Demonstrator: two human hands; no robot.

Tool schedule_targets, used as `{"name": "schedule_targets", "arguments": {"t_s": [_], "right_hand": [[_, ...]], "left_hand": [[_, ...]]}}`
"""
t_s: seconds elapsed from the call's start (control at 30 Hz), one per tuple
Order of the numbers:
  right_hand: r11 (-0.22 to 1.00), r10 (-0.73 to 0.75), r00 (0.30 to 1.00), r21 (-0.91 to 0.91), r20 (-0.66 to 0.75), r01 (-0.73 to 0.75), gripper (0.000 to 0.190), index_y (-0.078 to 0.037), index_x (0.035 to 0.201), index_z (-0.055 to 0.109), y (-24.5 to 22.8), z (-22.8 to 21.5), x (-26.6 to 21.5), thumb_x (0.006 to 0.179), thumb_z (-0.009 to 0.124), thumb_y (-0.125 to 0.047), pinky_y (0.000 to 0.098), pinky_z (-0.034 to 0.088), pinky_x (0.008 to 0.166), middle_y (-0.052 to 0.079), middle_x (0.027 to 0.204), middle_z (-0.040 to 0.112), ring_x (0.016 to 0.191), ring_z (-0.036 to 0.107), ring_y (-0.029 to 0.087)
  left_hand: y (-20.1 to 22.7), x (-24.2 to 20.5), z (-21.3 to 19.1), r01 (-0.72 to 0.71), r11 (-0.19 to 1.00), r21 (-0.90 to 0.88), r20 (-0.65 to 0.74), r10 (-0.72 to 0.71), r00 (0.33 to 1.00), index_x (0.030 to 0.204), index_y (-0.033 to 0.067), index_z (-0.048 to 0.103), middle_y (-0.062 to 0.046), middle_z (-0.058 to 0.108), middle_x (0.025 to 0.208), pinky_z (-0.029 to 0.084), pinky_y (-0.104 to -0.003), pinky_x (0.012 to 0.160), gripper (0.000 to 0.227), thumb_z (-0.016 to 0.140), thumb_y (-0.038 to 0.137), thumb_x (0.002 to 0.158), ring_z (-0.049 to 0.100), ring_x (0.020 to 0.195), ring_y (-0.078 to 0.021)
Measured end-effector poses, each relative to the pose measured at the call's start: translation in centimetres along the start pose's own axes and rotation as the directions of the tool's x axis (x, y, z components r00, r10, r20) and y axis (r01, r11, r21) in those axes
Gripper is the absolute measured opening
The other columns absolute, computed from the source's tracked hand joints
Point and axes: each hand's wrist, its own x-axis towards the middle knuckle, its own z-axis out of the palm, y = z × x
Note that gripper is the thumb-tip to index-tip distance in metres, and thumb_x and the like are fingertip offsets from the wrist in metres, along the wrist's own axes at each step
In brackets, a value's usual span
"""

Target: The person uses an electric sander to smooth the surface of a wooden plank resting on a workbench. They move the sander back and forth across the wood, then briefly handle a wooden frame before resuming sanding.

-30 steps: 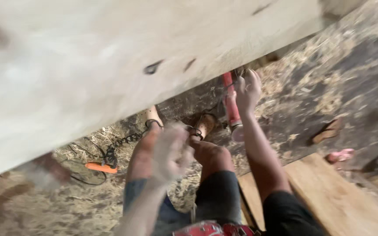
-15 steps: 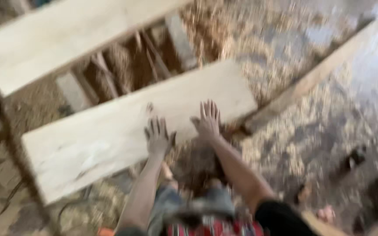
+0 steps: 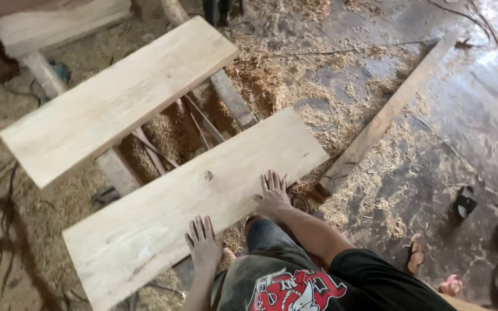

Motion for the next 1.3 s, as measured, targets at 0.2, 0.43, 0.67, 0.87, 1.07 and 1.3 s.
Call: {"name": "schedule_targets", "arguments": {"t_s": [0.2,0.43,0.67,0.87,1.07,1.3], "right_hand": [[0.997,0.038,0.998,0.074,-0.05,-0.034,0.094,-0.003,0.163,0.003,-0.5,0.8,1.0,0.101,0.042,-0.062,0.0621,0.0,0.123,0.029,0.168,-0.006,0.157,-0.007,0.044],[0.999,-0.02,0.972,-0.029,-0.233,0.014,0.091,-0.005,0.163,0.013,1.6,1.3,8.5,0.1,0.038,-0.066,0.0705,0.004,0.118,0.03,0.167,0.004,0.155,0.002,0.048],[0.993,-0.116,0.944,-0.044,-0.309,0.108,0.09,-0.004,0.162,0.024,4.5,1.3,13.0,0.1,0.042,-0.066,0.0733,0.007,0.119,0.031,0.168,0.012,0.156,0.01,0.048],[0.993,-0.085,0.98,0.065,-0.181,0.098,0.085,-0.007,0.161,0.023,6.6,-1.4,13.4,0.1,0.044,-0.061,0.0673,0.004,0.121,0.026,0.169,0.011,0.157,0.006,0.042],[0.989,-0.006,0.983,0.145,-0.184,0.033,0.069,-0.003,0.158,0.04,10.2,-1.9,10.3,0.108,0.049,-0.05,0.0613,0.007,0.127,0.027,0.169,0.016,0.159,0.008,0.042],[0.483,0.723,0.688,0.758,-0.062,-0.438,0.037,-0.005,0.124,0.058,13.1,-1.2,6.3,0.096,0.06,-0.028,0.0577,0.035,0.111,0.026,0.151,0.035,0.139,0.035,0.038]], "left_hand": [[0.1,2.4,0.3,0.02,1.0,-0.014,-0.029,-0.021,0.999,0.159,0.0151,0.026,-0.02,0.019,0.166,0.014,-0.067,0.119,0.083,0.047,0.061,0.093,0.016,0.153,-0.0415],[-0.1,12.6,1.1,0.053,0.998,0.02,-0.018,-0.052,0.998,0.16,0.0151,0.028,-0.023,0.017,0.167,0.008,-0.068,0.119,0.082,0.045,0.062,0.095,0.012,0.154,-0.0438],[-0.9,19.2,0.6,0.172,0.984,-0.056,0.152,-0.162,0.975,0.165,0.0148,0.021,-0.023,0.007,0.171,0.0,-0.066,0.123,0.08,0.038,0.062,0.103,0.002,0.158,-0.0446],[0.1,24.6,-3.7,0.225,0.974,-0.032,0.194,-0.214,0.957,0.166,0.0148,0.017,-0.022,0.003,0.17,-0.003,-0.064,0.121,0.085,0.039,0.063,0.1,-0.001,0.155,-0.0415],[-0.7,29.4,-6.8,0.35,0.936,0.025,0.447,-0.324,0.834,0.141,0.0138,0.054,-0.019,0.046,0.152,0.01,-0.06,0.126,0.065,0.036,0.064,0.104,0.034,0.148,-0.038],[-2.7,30.9,-8.6,0.329,0.942,0.063,0.577,-0.303,0.758,0.114,0.0077,0.07,-0.017,0.068,0.126,0.045,-0.054,0.11,0.082,0.041,0.082,0.094,0.061,0.124,-0.0342]]}}
